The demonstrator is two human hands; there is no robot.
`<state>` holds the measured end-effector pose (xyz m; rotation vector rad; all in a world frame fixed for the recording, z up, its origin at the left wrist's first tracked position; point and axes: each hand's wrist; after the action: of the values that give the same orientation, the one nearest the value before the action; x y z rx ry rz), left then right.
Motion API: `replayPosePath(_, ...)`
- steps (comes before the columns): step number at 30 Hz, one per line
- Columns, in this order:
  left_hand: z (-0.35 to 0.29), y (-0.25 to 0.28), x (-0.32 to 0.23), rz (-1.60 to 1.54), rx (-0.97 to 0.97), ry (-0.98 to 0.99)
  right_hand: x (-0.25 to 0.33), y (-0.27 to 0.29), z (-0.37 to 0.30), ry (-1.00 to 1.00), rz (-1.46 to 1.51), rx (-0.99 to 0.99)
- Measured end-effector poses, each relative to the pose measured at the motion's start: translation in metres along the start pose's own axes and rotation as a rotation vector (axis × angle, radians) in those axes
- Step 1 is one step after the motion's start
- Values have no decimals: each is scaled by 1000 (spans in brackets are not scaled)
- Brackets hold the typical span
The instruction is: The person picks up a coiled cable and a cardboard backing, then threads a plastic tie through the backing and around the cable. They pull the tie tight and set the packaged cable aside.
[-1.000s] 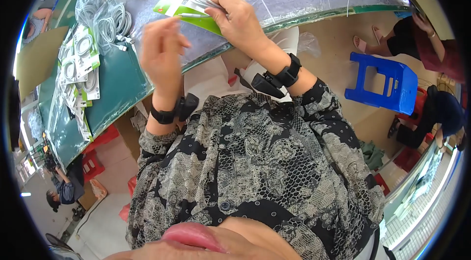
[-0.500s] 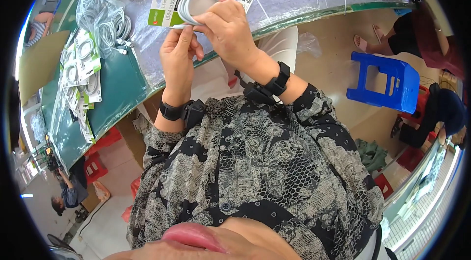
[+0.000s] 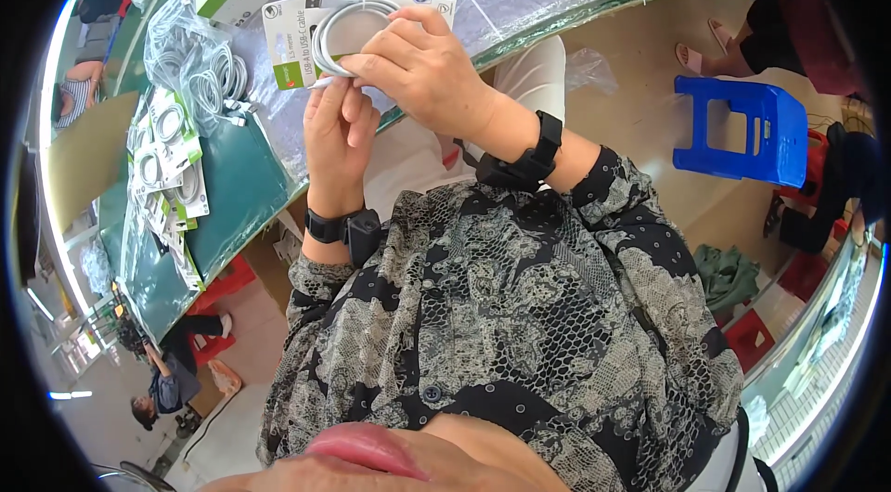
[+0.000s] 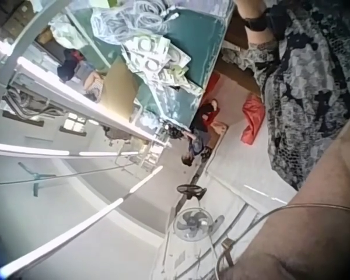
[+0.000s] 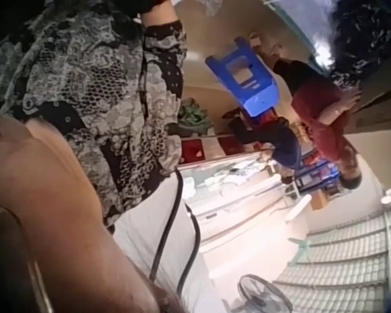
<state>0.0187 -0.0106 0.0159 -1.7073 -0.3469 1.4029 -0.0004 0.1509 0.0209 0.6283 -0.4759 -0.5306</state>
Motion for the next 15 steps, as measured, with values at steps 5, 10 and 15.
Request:
replayPosePath(5, -2, 2, 6, 72, -51, -69, 4, 5, 0, 53, 6, 15)
replayPosePath(10, -8, -5, -6, 141, 60, 21, 2, 19, -2, 105, -32, 47)
replayPosePath(15, -18, -11, -18, 32, 203, 198, -1, 37, -1, 229, -60, 148)
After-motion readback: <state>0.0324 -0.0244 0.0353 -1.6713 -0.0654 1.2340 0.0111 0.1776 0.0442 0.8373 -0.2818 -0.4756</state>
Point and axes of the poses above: each hand's wrist, its own z-axis towards the middle knuckle, its own y-axis out of the back of the hand, x = y × z, and after that the axes turned 11 degrees about x, right-handed
